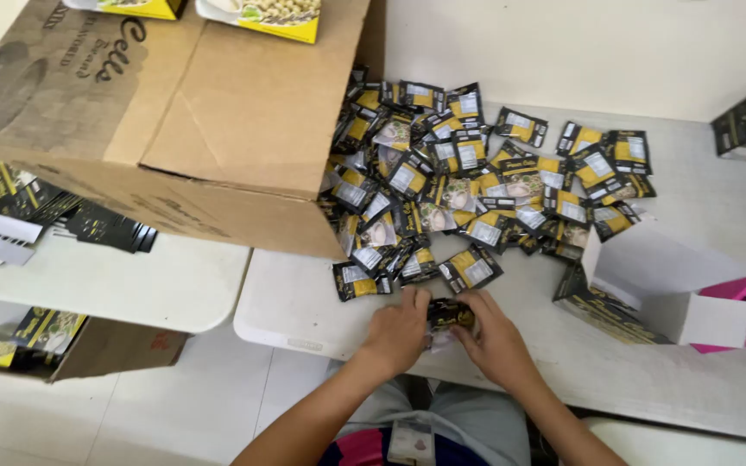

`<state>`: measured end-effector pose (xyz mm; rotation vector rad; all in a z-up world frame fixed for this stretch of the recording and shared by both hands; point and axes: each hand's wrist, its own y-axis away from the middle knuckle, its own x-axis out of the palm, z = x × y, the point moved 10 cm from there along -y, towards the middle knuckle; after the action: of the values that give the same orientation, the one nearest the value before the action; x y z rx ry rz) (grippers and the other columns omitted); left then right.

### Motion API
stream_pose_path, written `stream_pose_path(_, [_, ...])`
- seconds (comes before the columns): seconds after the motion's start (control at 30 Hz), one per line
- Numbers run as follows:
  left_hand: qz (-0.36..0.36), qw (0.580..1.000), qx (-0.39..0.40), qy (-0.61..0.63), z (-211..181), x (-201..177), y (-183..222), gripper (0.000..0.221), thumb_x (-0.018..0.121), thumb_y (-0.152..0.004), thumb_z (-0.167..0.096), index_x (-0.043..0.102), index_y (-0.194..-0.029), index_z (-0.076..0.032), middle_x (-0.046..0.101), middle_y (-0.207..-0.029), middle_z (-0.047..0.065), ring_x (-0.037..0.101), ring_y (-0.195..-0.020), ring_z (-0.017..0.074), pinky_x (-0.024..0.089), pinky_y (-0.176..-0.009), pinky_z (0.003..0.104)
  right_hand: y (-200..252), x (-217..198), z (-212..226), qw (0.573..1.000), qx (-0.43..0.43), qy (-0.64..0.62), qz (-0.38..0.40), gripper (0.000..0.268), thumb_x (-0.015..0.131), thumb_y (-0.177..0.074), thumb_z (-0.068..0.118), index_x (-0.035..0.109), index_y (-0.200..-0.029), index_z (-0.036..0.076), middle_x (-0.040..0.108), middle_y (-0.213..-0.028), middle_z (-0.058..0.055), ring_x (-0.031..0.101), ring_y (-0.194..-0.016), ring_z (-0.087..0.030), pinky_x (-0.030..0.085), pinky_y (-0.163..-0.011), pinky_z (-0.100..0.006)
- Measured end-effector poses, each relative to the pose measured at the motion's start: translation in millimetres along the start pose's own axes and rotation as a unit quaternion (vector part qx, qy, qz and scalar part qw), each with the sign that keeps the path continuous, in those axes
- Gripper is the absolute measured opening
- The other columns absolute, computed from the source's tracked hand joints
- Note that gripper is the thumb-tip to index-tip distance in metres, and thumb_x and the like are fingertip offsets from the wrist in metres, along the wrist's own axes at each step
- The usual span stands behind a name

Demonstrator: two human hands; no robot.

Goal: Packing small food packets into small boxes and sealing them with tape.

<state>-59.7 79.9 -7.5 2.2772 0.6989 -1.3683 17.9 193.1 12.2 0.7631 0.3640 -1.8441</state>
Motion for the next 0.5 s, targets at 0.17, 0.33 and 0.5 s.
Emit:
stream_pose_path(0.17, [0.021, 0.998, 0.046, 0.046, -24, -3, -6, 0.043, 0.076, -0.084, -0.016, 0.052, -0.119, -0.004, 0.068, -0.097, 0.022, 0.070, -0.085, 0.0431, 0.055, -0.073, 0.053, 19, -20, -7, 0.996, -0.053, -0.066, -0.036, 0.037, 0.074, -0.083, 0.004, 0.063, -0.118, 0.008, 0.068, -0.110, -0.010, 0.073, -0.092, -0.025, 0.057, -0.076, -0.035])
stream_pose_path(0.33, [0.028, 0.984, 0.124, 0.123, -149, -29, -43, 0.036, 0.066, -0.094, -0.014, 0.055, -0.127, -0.005, 0.070, -0.096, 0.019, 0.071, -0.082, 0.0422, 0.056, -0.069, 0.052, 68, -142, -28, 0.962, -0.126, -0.060, -0.236, 0.042, 0.072, -0.079, -0.005, 0.062, -0.118, 0.003, 0.066, -0.117, -0.012, 0.068, -0.106, -0.026, 0.056, -0.090, -0.036])
stream_pose_path(0.5, [-0.023, 0.946, 0.323, 0.027, -291, 9, -135, 0.020, 0.053, -0.101, -0.013, 0.063, -0.115, -0.004, 0.073, -0.105, 0.021, 0.073, -0.099, 0.0399, 0.060, -0.084, 0.049, 84, -231, -124, 0.897, -0.026, -0.078, -0.434, 0.033, 0.062, -0.093, -0.006, 0.059, -0.125, 0.001, 0.061, -0.125, -0.015, 0.063, -0.118, -0.026, 0.057, -0.099, -0.037])
